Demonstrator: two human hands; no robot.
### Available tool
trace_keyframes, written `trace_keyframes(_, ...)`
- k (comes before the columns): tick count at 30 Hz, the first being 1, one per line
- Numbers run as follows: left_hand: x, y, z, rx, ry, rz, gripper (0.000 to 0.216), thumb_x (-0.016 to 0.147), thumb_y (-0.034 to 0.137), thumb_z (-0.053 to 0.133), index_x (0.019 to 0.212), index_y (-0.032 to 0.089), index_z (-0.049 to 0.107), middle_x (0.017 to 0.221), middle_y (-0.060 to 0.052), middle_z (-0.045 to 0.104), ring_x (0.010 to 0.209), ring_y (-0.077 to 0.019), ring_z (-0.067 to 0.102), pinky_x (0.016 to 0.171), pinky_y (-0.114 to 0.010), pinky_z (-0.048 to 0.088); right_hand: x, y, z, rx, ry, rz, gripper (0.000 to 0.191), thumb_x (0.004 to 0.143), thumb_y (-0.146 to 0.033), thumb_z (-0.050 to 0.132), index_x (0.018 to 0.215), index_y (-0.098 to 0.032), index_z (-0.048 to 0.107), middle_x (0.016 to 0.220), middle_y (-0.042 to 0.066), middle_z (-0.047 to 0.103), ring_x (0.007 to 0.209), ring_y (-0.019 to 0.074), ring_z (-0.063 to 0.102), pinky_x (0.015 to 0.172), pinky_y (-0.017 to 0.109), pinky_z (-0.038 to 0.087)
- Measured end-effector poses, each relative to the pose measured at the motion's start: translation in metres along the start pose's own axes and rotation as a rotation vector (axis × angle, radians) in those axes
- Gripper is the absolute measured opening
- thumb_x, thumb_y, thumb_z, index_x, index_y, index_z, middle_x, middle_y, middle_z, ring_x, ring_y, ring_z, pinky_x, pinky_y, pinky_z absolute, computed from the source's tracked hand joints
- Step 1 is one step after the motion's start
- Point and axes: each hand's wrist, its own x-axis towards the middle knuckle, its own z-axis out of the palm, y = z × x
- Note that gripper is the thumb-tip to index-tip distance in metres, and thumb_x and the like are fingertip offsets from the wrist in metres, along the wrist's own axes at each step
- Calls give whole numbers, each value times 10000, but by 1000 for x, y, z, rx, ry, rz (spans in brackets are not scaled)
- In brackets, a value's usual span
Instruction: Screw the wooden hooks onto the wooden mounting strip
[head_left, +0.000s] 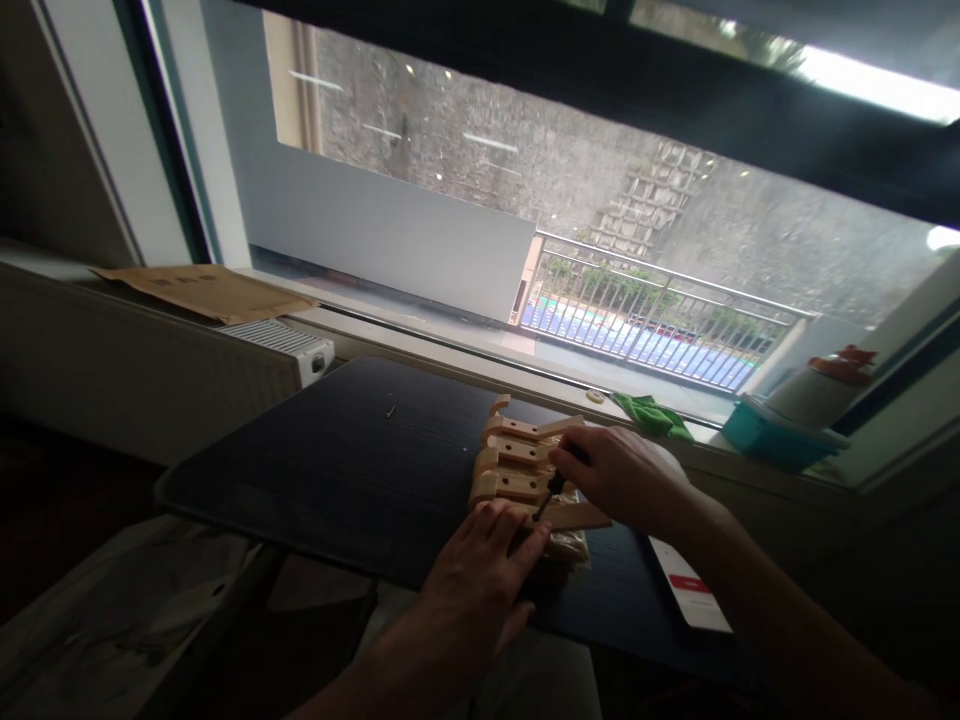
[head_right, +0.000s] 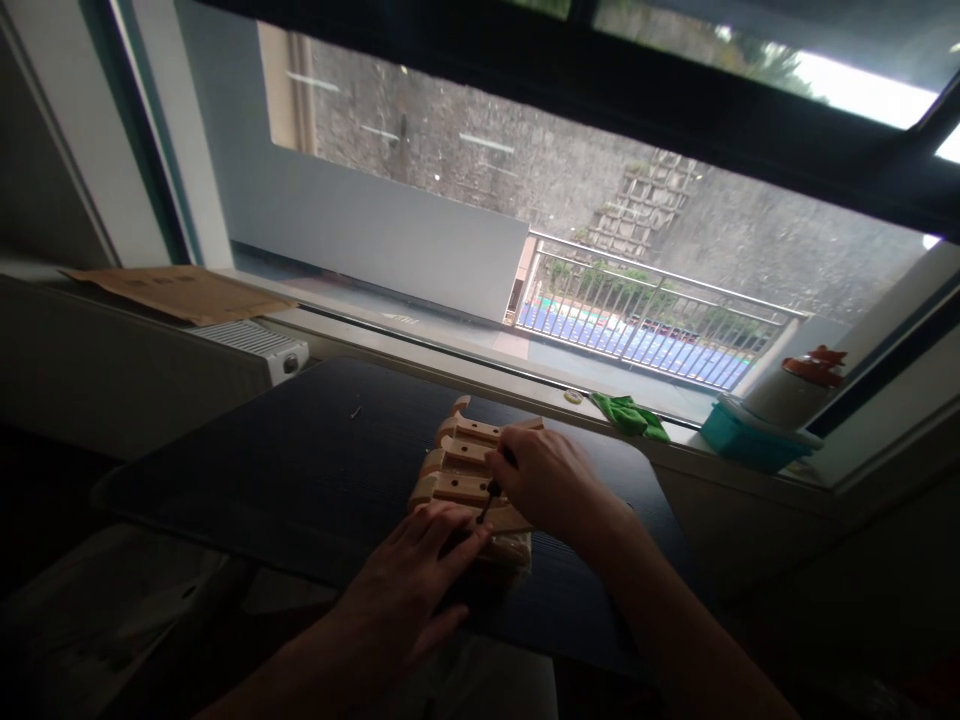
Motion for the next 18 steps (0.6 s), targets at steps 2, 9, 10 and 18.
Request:
trace_keyframes(2, -1, 0, 0, -4, 3, -2, 657, 722, 170, 624, 1333, 244, 396, 1317, -66, 405, 1235, -275, 324, 1083, -453, 275, -2, 0, -4, -3, -13, -15, 332, 889, -404, 404, 722, -204, 609, 640, 6, 594, 566, 118, 478, 510, 252, 237)
trace_keyframes(9, 0, -2, 2, -13, 5, -2, 671, 719, 183, 634, 1340, 252, 388, 1308, -61, 407, 1223, -270, 330, 1082, -445, 276, -5, 11, -15, 145, -138, -209, 204, 848, -328, 473, 841, -226, 649, 721, -7, 617, 601, 111, 486, 555, 234, 303)
trace_keyframes(10, 0, -1, 3, -14, 6, -1, 668, 721, 184, 633, 1340, 250, 389, 1312, -61, 405, 1227, -270, 327, 1083, -444, 273, -5, 12, -14, 153, -147, -218, 204, 847, -323, 474, 823, -222, 650, 709, -6, 612, 600, 111, 482, 554, 232, 304)
trace_keyframes(18, 1, 1, 0, -14, 11, -1, 629, 729, 193, 633, 1319, 235, 419, 1298, -70, 423, 1226, -275, 333, 1079, -450, 280, 1, 9, 0, 134, -54, -54, 256, 864, -357, 445, 771, -197, 621, 690, 5, 607, 576, 112, 479, 524, 239, 274)
